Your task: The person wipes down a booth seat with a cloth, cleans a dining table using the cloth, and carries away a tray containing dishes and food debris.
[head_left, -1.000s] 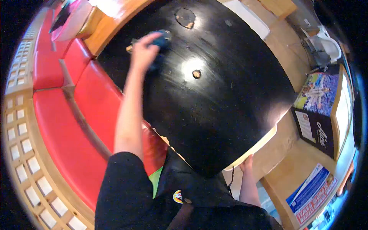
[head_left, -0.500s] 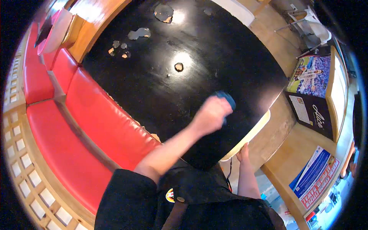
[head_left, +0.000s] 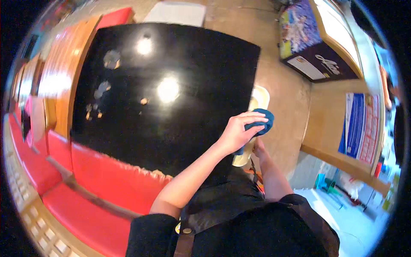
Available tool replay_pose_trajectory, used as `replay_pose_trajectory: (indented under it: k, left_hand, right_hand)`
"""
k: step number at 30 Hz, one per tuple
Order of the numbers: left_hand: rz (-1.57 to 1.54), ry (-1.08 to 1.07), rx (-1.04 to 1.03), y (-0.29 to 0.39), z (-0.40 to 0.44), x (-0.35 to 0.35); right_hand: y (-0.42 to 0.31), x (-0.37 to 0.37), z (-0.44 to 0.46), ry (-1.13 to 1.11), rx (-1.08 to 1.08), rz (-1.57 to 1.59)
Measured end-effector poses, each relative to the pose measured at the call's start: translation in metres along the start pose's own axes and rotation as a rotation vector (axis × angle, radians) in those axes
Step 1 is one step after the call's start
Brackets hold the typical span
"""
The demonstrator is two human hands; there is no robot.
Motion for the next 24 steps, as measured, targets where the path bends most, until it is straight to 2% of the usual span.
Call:
replay_pose_trajectory:
  k: [2, 3, 5, 7, 9, 11, 16, 19, 23, 24]
  left_hand:
    - [0.390, -0.016, -0.085, 0.012, 0.005, -0.014]
    - [0.585, -0.009, -0.136, 0.018, 0.007, -0.021]
    - [0.595, -0.031, -0.082, 0.023, 0.007, -0.028]
    - [0.453, 0.005, 0.025, 0.036, 0.007, -0.032]
    - [0.400, 0.020, 0.036, 0.036, 0.002, -0.039]
    - [0.370, 0.051, 0.001, 0.045, 0.002, -0.045]
    - [0.625, 0.070, -0.266, 0.059, 0.002, -0.057]
    - [0.593, 0.022, -0.127, 0.057, 0.005, -0.061]
    - [0.691, 0.042, -0.217, 0.067, 0.005, -0.062]
    - [0.551, 0.075, -0.112, 0.064, 0.005, -0.059]
  right_hand:
    - [-0.036, -0.056, -0.051, -0.169, 0.172, 0.099]
    - [-0.035, -0.049, -0.044, -0.157, 0.154, 0.141]
    - [-0.032, -0.036, -0.032, -0.130, 0.121, 0.226]
    - [-0.021, -0.035, -0.035, 0.069, -0.086, 0.295]
    - [-0.029, -0.040, -0.060, 0.186, -0.102, 0.181]
    - [-0.036, -0.044, -0.062, 0.142, -0.106, 0.206]
    - [-0.039, -0.043, -0.054, 0.097, -0.140, 0.224]
    - [-0.039, -0.044, -0.057, 0.091, -0.167, 0.237]
    - [-0.017, -0.015, -0.013, 0.045, -0.099, 0.227]
    - [-0.003, 0.002, 0.011, 0.046, -0.065, 0.209]
Point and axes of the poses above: each hand's wrist, its own z-axis towards the middle knuckle, its own x-axis out of the back of the hand, y = z × x, the point moved 6 cm from there along z, towards the middle knuckle, and after that the axes turned 9 degrees about -x, right-handed, at the moved point
